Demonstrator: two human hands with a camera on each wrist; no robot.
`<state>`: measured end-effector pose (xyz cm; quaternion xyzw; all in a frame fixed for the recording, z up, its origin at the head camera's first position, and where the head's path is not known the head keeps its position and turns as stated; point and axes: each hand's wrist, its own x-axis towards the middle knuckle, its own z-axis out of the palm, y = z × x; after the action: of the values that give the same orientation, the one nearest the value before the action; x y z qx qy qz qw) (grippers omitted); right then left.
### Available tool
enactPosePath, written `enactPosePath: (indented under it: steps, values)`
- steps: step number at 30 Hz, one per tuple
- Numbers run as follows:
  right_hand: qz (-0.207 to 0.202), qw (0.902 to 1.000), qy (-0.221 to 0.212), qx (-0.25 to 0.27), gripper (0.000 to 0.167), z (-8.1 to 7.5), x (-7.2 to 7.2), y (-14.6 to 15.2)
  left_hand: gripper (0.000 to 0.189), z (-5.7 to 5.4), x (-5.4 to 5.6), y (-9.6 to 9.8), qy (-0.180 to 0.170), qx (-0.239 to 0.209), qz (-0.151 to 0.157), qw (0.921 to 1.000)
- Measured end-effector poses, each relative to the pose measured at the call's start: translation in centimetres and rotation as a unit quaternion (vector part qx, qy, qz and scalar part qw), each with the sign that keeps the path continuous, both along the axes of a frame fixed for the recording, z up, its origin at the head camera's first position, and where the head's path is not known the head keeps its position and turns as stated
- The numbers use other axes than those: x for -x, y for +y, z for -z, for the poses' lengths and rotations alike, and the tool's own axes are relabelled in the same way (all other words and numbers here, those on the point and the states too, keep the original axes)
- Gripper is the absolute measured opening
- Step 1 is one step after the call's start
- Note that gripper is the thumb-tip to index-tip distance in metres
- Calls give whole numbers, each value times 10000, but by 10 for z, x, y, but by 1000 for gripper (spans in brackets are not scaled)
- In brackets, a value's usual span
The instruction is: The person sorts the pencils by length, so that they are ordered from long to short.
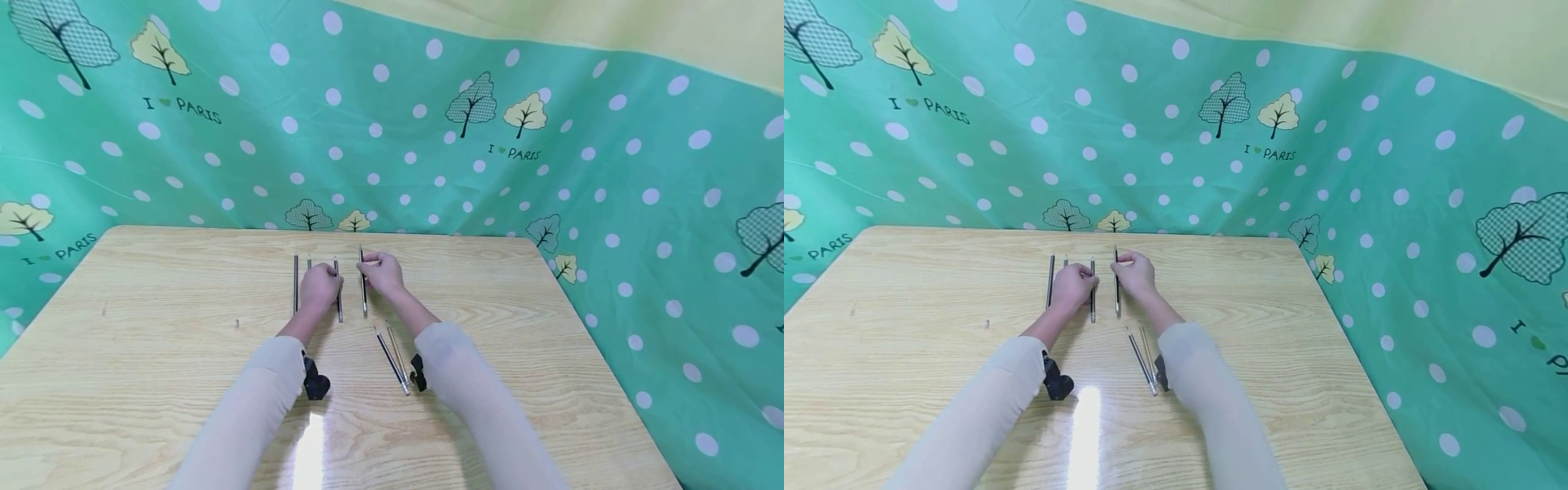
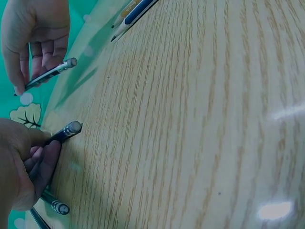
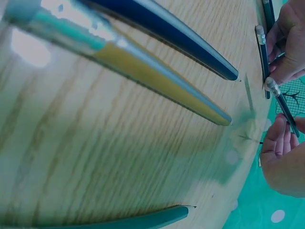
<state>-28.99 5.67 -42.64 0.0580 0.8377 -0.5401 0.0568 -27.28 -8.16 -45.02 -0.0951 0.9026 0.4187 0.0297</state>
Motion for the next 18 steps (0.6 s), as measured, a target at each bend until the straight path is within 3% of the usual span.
enactPosePath:
  steps: [18]
  values:
    - [18, 9997, -223, -140, 24, 9, 2, -2, 26, 1, 2, 0, -42, -4, 2, 10000]
